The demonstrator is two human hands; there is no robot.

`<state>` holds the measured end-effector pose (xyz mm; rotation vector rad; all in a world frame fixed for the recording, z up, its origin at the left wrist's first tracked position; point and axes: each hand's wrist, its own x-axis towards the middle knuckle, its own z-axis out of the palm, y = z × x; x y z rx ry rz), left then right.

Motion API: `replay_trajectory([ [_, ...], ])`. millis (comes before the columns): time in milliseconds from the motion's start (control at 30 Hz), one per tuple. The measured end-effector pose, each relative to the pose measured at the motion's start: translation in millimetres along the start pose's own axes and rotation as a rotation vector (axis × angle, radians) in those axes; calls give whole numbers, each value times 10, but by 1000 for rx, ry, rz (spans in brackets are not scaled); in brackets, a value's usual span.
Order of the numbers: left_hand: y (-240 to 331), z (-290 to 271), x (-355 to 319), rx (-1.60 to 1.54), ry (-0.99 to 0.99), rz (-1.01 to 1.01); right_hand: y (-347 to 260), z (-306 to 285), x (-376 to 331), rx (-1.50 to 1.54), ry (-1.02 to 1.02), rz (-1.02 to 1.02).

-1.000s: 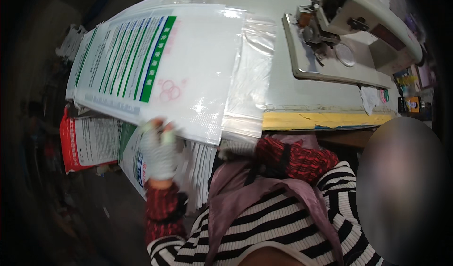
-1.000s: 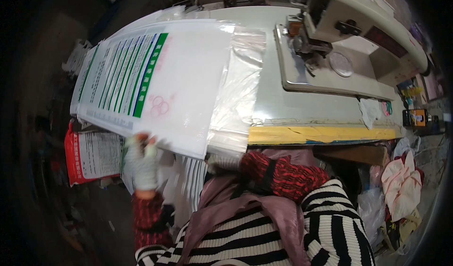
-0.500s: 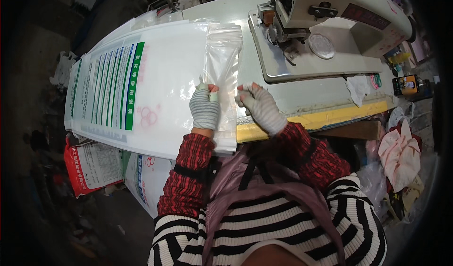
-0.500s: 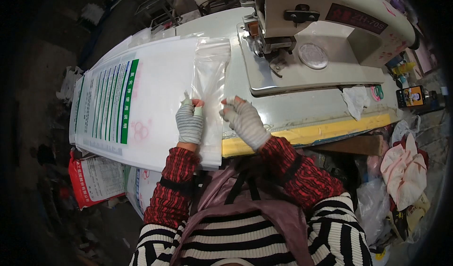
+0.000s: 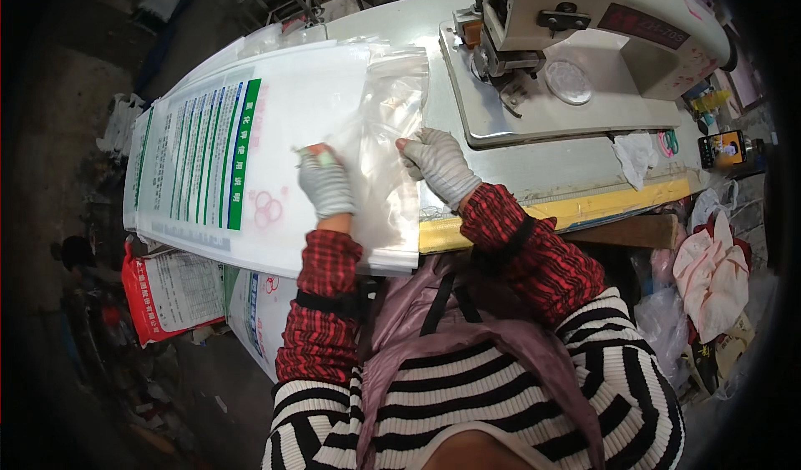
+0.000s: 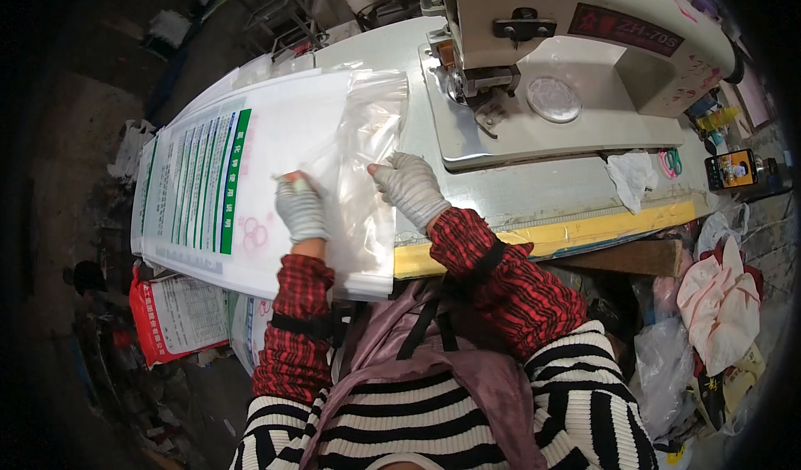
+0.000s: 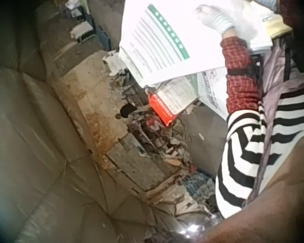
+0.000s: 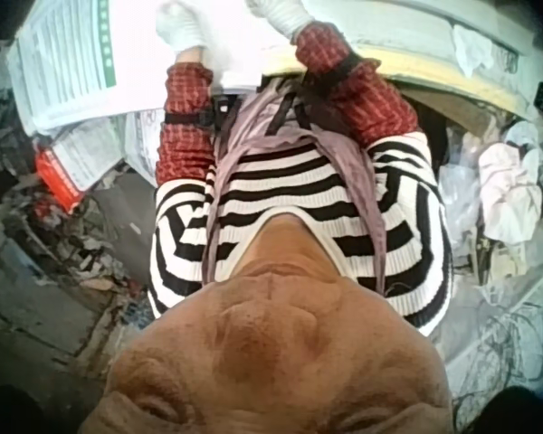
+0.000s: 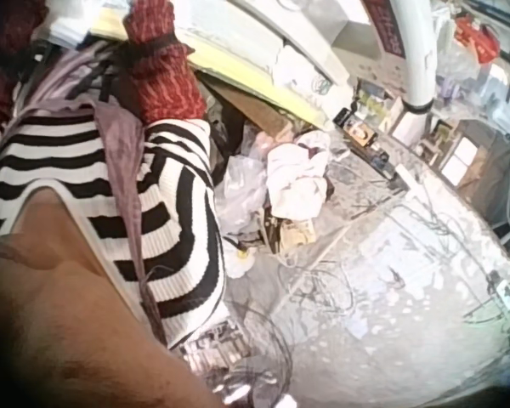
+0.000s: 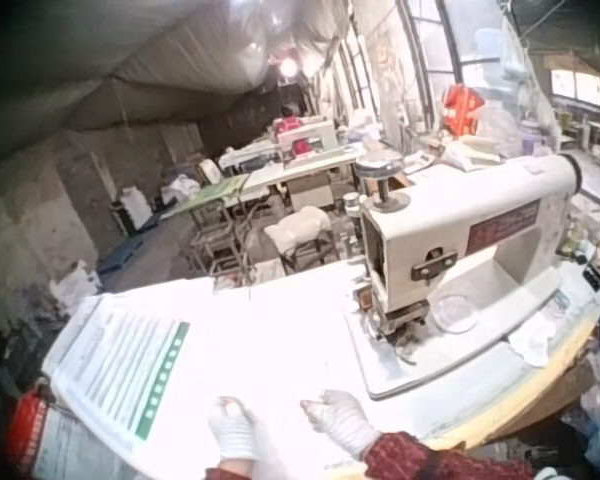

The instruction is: Folding and stacking large printed plastic bags at a workstation.

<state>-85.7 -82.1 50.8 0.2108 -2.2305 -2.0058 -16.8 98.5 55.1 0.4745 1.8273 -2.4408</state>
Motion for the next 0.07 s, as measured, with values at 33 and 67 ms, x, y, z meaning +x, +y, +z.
replay_trajectory([
  [33, -70, -185, 190, -353, 97, -80, -35, 43, -63, 44, 8, 9],
  [67, -78, -159, 194, -356, 92, -80, -57, 9, -120, -91, 43, 41],
])
